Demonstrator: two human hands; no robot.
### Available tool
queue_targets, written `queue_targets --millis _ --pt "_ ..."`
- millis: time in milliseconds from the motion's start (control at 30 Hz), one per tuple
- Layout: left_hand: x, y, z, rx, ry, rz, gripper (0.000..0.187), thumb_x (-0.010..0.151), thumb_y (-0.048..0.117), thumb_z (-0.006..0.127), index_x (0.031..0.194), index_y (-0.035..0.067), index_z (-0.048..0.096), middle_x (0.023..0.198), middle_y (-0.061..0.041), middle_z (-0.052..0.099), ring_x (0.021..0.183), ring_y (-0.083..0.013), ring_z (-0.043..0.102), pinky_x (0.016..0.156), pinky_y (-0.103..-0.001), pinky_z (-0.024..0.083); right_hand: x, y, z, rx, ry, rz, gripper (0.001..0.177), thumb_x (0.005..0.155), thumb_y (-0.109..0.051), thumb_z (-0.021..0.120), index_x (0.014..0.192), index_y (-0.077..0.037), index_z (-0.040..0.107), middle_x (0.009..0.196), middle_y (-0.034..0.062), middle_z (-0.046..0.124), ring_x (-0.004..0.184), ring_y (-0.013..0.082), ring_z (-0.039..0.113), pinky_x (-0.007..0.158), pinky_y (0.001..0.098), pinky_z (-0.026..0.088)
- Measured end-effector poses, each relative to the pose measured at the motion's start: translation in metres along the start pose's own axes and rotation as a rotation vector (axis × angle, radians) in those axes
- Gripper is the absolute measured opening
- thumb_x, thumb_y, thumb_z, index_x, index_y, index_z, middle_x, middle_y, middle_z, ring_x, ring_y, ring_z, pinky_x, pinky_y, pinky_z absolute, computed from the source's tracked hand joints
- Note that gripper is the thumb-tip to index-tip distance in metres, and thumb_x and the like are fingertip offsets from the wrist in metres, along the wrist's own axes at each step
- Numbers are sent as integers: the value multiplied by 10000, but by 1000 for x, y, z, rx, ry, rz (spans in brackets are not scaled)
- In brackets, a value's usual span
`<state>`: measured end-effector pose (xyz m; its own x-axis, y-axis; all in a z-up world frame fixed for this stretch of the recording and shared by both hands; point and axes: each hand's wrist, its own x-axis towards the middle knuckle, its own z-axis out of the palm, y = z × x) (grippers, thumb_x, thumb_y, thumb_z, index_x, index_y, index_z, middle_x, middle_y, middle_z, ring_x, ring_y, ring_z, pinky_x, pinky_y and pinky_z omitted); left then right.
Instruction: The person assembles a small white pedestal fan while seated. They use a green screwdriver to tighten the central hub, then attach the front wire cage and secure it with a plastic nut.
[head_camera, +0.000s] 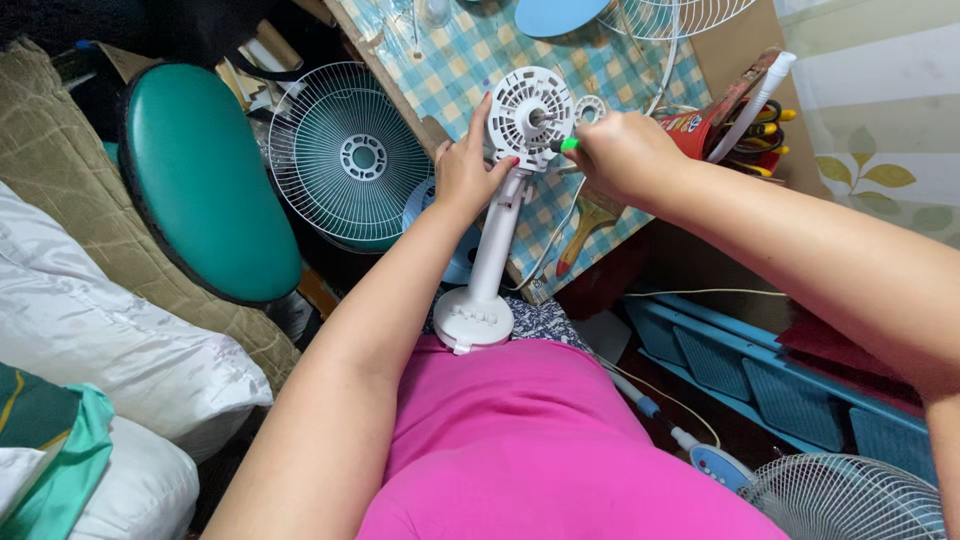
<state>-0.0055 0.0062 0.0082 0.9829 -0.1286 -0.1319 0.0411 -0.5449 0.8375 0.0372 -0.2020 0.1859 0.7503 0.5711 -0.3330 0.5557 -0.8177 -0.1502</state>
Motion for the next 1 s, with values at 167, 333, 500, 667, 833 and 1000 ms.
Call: queue_targets --millis 167,333,500,667,833,1000 --pt "2 2 -2 28 43 58 1025 797 369 868 1591 214 238 921 -89 790 806 -280 767 1013 -564 421 33 13 1 268 -124 411 459 974 -307 737 786 107 674 722 304 651 726 468 688 717 508 552" --pt "5 3 -6 73 -29 5 998 815 404 856 1583 216 248 852 -78 793 839 -292 765 1019 -556 428 15 7 -8 108 -45 83 310 858 -208 760 890 77 642 763 262 657 714 420 693 660 478 561" --pt "6 3 -10 83 -28 13 1006 817 422 848 1585 200 238 884 -90 795 847 -303 762 1008 -556 431 10 -4 -20 -405 -6 -470 167 737 -85 719 840 -14 609 743 138 650 684 303 718 570 396 572" --pt "7 1 -7 81 -74 -38 1004 817 430 835 1587 205 231 852 -97 800 845 -310 761 1042 -552 429 10 -16 -14 -256 -61 -296 175 729 -53 697 882 -10 621 784 154 688 688 323 729 573 409 574" --pt "6 -1 -6 112 4 58 1012 802 419 848 1578 168 248 869 -114 782 824 -329 753 987 -541 446 11 -30 -4 -66 -55 -74 138 754 -37 684 877 6 637 784 195 706 725 387 726 618 474 578" --pt "7 -2 -4 117 -28 24 1007 801 406 842 1579 158 252 794 -111 776 797 -334 751 988 -514 467 15 -32 1 108 26 110 71 789 -23 680 853 7 669 784 239 703 767 433 712 683 519 570"
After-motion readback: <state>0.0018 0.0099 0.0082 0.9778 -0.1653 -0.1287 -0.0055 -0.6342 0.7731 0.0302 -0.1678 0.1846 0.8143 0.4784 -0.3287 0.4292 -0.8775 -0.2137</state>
